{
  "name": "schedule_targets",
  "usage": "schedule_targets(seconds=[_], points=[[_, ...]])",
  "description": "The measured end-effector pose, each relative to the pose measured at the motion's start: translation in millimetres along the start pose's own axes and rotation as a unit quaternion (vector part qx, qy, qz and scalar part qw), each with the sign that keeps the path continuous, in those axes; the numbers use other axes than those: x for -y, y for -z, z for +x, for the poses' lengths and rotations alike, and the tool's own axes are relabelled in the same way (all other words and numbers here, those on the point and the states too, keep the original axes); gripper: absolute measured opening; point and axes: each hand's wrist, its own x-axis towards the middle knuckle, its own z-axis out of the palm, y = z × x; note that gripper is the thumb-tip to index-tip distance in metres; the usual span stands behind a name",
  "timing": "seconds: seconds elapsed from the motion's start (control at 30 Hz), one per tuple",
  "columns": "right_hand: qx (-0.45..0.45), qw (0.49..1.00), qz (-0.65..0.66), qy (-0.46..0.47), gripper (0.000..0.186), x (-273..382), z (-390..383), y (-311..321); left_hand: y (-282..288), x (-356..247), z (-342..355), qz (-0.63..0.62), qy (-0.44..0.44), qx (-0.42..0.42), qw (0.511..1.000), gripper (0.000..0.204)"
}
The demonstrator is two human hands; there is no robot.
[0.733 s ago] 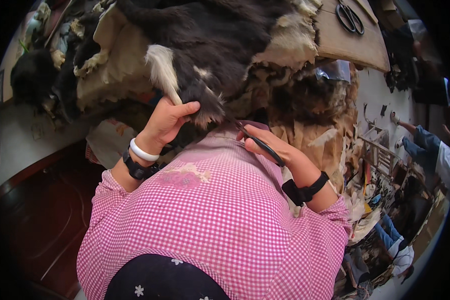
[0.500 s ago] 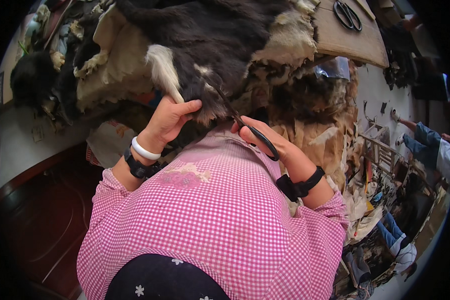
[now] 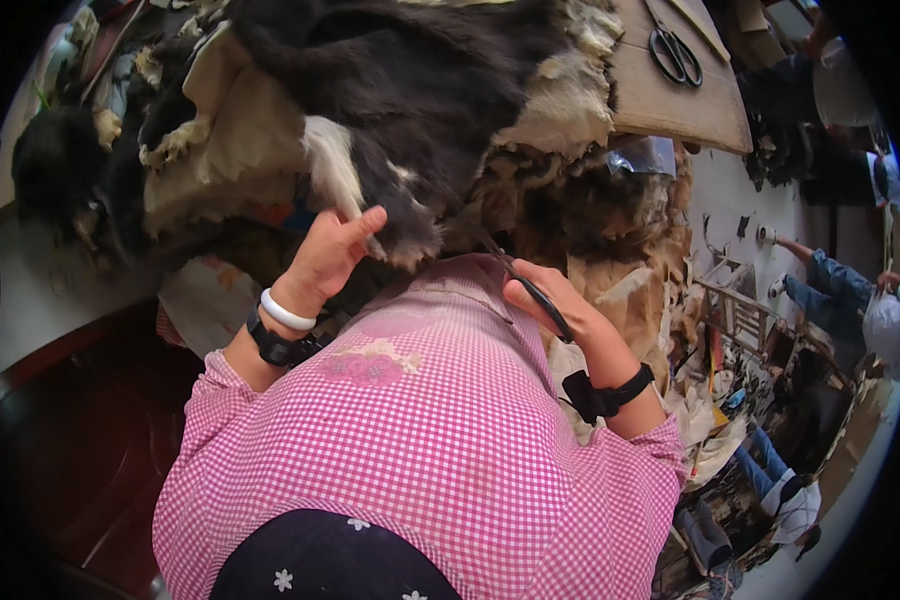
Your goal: The recorder uses scissors to trim and shape large fur pelts on a workshop table.
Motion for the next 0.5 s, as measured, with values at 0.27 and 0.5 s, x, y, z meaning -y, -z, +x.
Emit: schedule_targets(seconds=[0.27,0.5], points=[[0.062,0.997,0.043,0.017,0.081,18.0,20.9,11.1,-8.9,-4.6,11.3,-0.068,-0.060,-0.059,0.994,0.036],[0.120,0.993,0.014,0.007,0.079,16.3,52.2,17.4,-6.8,-3.3,9.1,-0.078,-0.048,-0.065,0.994,0.037]])
